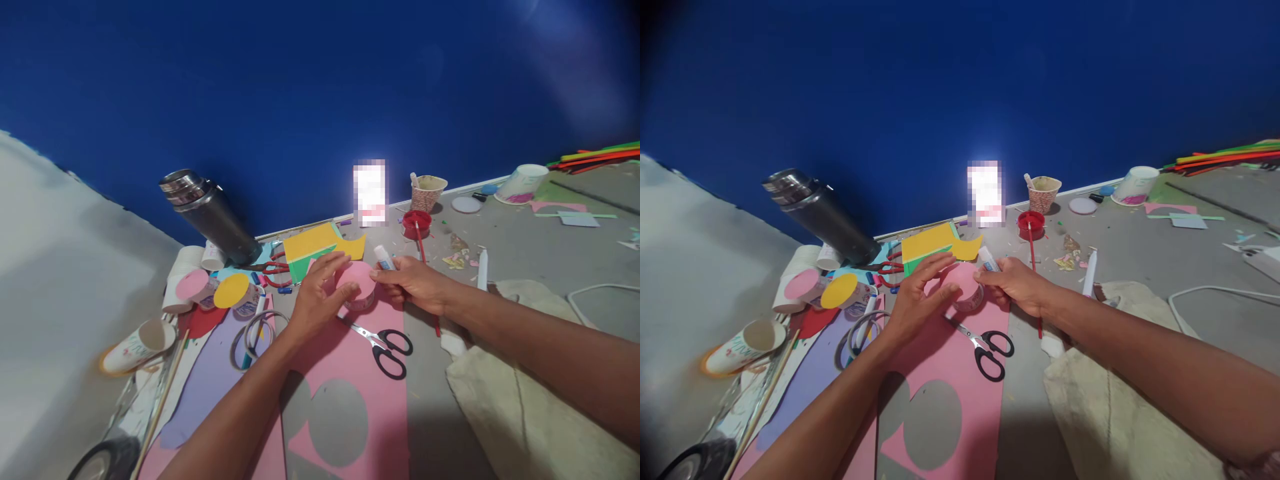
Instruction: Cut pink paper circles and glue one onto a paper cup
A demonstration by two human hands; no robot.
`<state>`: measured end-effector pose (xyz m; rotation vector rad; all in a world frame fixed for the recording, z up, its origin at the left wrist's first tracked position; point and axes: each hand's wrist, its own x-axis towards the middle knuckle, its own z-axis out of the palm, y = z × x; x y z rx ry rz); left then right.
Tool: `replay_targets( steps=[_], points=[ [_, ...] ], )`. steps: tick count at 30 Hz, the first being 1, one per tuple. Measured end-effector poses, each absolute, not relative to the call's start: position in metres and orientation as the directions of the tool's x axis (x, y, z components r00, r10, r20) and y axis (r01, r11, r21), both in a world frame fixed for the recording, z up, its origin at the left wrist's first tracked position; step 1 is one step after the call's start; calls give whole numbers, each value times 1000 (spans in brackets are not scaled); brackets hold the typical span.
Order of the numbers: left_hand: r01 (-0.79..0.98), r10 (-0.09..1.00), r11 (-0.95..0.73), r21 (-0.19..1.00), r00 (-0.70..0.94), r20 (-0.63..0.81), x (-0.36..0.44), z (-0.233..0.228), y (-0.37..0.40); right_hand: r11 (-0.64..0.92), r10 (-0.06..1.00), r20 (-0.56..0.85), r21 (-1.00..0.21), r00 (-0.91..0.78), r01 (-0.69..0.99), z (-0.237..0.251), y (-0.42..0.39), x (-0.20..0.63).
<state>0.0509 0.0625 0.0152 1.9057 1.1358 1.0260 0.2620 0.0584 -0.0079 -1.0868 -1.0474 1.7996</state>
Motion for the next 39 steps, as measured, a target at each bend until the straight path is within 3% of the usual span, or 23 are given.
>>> replay_targets(
  steps=[7,11,14,16,19,22,39],
  points=[
    [411,883,-440,798,359,302,52,8,62,-339,907,-279,-928,-315,-153,-8,58,262],
    [411,894,-414,812,351,278,52,7,62,-269,947,-245,-958,-205,-98,-2,56,260],
    [404,902,-394,825,341,263,52,5,62,-133,991,-133,-991,-27,-15,6,54,259],
    [402,904,-391,828,338,262,52,4,61,-1,1000,3,-989,24,146,9,52,260],
    [426,903,-405,809,327,279,51,1,61,171,985,146,-915,-94,366,8,48,259],
    [469,897,-428,773,324,300,50,0,61,231,968,164,-873,-189,429,4,47,258],
    [635,865,-501,587,349,361,48,-7,57,239,967,157,-839,-202,489,-2,45,259]
  ],
)
